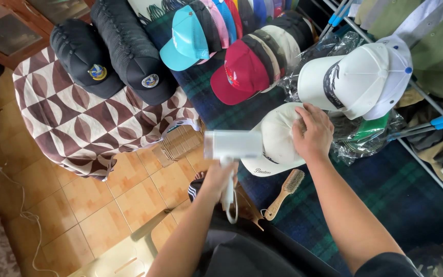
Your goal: Using a handheld steamer and a brush to clean and reshape various baseball caps.
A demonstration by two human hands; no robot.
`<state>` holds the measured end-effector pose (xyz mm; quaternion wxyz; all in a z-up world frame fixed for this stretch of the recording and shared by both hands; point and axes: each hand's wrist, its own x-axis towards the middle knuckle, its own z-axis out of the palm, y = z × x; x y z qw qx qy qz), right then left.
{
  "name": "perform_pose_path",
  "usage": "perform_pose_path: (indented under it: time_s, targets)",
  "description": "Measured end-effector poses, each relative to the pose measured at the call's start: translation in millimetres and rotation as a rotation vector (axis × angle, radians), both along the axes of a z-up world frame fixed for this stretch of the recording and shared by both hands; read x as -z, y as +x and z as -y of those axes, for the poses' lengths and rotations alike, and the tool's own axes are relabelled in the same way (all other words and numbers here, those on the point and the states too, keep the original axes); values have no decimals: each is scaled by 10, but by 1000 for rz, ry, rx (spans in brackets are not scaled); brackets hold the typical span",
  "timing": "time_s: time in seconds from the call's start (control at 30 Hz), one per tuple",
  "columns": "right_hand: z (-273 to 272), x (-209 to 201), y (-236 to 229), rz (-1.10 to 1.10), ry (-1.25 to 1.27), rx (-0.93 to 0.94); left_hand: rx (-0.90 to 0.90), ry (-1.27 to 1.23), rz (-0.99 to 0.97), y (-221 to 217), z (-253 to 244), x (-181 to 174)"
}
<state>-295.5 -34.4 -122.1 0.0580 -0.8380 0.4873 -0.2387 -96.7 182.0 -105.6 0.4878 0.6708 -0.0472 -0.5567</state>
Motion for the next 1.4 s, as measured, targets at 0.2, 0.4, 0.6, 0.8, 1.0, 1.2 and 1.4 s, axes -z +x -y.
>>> perform_pose_path:
  time_s: [0.2,0.4,0.6,0.8,1.0,1.2,1.4]
  targets:
    - [-1,-2,9,-7,-11,2,39,69,38,-187,-208,240]
    - [103,124,-10,10,-15,14,238,168,243,177,-19,-167]
    - [91,101,-25,-9,21,8,55,128,235,71,86,-8]
    - [73,4,-59,-37,-22,-84,247,171,475,-186,-69,7]
    - [50,-43,-62,-78,60,-70,424,232,699,-434,-594,146]
    - [-46,-151,-46,-139,170,-58,529,230,707,-325,-687,174]
    - [-495,-1236,-345,721,746,124,612,175,703,-267,-543,-391]
